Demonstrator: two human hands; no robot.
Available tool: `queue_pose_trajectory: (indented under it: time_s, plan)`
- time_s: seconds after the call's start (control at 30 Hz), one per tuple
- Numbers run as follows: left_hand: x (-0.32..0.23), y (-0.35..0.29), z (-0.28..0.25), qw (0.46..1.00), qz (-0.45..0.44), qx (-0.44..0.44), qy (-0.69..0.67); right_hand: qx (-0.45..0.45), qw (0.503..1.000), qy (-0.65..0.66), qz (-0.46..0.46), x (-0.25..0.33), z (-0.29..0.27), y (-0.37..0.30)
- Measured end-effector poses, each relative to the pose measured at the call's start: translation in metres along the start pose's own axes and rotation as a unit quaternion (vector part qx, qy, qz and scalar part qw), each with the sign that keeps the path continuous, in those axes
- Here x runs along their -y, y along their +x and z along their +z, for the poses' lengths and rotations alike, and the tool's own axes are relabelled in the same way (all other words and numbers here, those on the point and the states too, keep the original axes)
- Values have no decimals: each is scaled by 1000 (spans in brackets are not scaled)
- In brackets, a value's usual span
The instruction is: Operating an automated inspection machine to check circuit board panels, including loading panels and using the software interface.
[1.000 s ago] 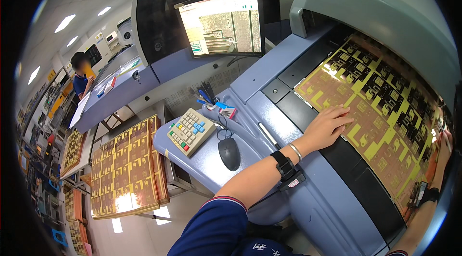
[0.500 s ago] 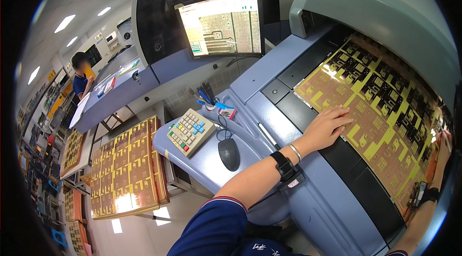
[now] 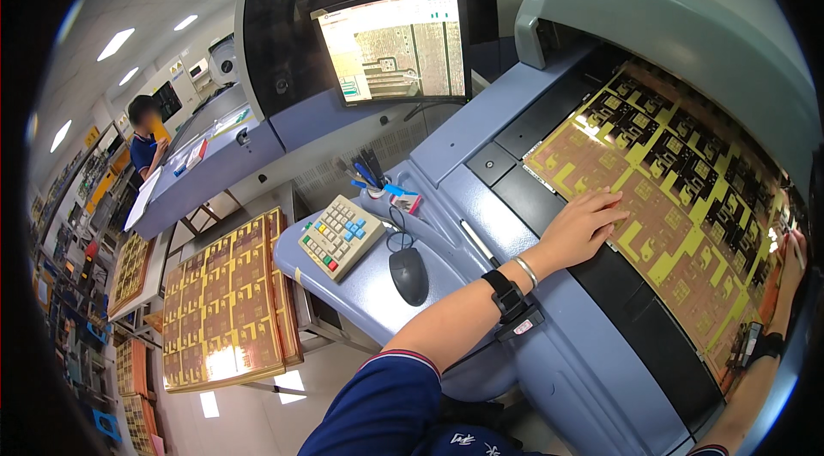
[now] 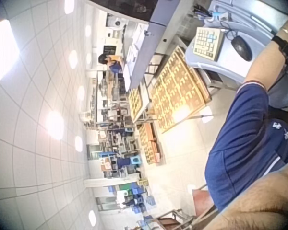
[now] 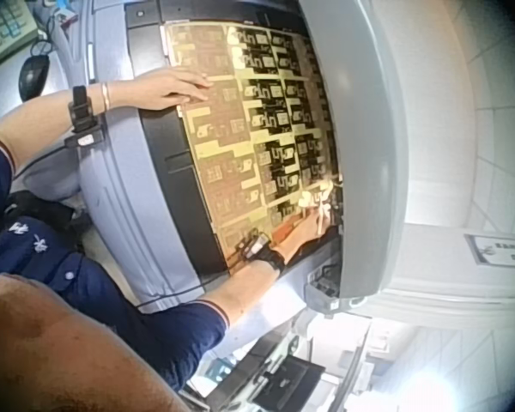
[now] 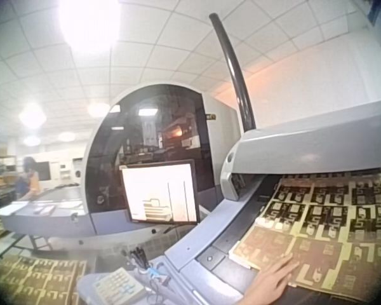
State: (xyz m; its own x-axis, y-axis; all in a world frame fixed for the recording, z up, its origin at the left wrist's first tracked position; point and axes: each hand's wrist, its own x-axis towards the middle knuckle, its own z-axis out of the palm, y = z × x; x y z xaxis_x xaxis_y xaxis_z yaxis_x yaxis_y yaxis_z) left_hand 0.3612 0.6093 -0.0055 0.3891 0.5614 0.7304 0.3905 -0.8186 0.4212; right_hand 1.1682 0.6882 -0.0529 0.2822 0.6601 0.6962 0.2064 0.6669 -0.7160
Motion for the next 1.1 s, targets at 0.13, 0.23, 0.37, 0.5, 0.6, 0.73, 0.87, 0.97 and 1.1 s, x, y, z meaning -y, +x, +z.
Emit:
queue_pose_trajectory:
  time_s: [0.13,0.23,0.37,0.5,0.6,0.73,0.87,0.97,1.1]
  plan:
    - [0,6,6,1000,-1,9,-5,-6,1000,0,-1,1,1,0]
    - [0,6,6,1000,-2,10,-3,-5,1000,4,-2,-1,6,0]
    - [-2,-1,-4,1000,0,2,-1,3,1000,5,-9,7,6,7]
    - [-2,-2,-4,1000,-2,1,-4,3,1000,6,-9,16,22,-1]
    - [1,-5,-7,999,19,-25,-30,5,999,-27,-29,79,19,7]
    - [2,12,22,998,31,-4,-48,-71,979,-193,-1,135,97,-41]
    - [5,6,3,998,5,-6,-54,-86,956,-279,-26,178,173,-47]
    - [-1,6,-11,1000,-1,7,-16,-101,978,-181,-25,214,230,-54]
    - [-14,13,-5,999,-4,28,-17,-141,971,-190,-25,242,239,-62]
